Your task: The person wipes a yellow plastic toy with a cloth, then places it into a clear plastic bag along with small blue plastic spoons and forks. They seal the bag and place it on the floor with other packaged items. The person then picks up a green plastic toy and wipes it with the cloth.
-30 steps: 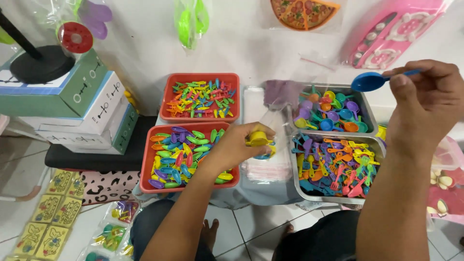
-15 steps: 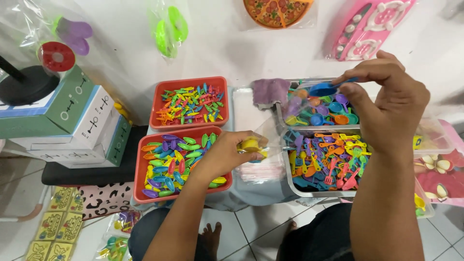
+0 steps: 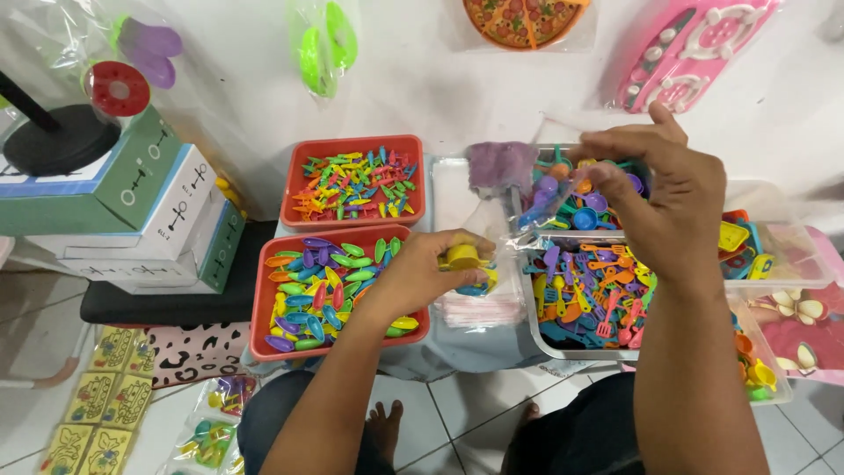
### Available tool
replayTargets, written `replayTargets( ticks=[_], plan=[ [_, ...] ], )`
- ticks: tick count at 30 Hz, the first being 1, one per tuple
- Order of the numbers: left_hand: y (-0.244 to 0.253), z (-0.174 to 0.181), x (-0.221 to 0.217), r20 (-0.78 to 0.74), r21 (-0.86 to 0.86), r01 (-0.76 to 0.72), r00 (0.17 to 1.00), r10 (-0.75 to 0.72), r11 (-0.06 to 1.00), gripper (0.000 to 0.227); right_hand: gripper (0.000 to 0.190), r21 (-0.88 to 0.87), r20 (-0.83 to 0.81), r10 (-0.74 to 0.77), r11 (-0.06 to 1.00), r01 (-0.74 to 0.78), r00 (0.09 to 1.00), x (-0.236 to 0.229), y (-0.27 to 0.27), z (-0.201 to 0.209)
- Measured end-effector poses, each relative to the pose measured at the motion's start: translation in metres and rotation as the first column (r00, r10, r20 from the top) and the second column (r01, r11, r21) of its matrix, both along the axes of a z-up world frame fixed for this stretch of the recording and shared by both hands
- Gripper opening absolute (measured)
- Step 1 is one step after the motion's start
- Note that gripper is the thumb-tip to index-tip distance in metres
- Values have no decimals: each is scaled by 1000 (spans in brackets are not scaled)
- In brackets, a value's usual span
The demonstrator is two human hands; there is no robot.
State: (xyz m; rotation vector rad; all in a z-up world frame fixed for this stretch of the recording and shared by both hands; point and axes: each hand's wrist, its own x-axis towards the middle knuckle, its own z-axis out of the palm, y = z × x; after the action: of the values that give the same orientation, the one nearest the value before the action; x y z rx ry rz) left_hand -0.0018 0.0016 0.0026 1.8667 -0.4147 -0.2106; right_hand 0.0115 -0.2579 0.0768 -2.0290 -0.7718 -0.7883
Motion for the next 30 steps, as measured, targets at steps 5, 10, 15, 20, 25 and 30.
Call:
replayTargets(
  ticks=[5, 10, 15, 20, 25, 30],
  plan=[
    [0, -2, 0, -39, -165, -20, 999, 14, 986, 36, 56, 346, -90, 195, 926, -153, 977, 20, 21, -17],
    [3, -18, 7, -97, -265, -43, 995, 17, 963, 35, 73, 470, -608, 367, 881, -52, 704, 31, 33, -38],
    [6, -32, 12, -36, -339, 27, 999, -41, 940, 45, 28, 671, -500, 513, 739, -62, 697, 22, 52, -39],
    [5, -31, 10, -42, -354, 51, 997, -71, 934, 46, 12, 676, -394, 420, 735, -52, 817, 47, 36, -69],
    [3, -22, 6, -51, -346, 58, 995, -81, 936, 46, 20, 690, -365, 458, 717, -95, 810, 45, 39, -68],
    [1, -23, 8, -93, -284, 38, 993, -67, 958, 47, 8, 650, -318, 351, 757, -67, 881, 49, 37, -71]
  ],
)
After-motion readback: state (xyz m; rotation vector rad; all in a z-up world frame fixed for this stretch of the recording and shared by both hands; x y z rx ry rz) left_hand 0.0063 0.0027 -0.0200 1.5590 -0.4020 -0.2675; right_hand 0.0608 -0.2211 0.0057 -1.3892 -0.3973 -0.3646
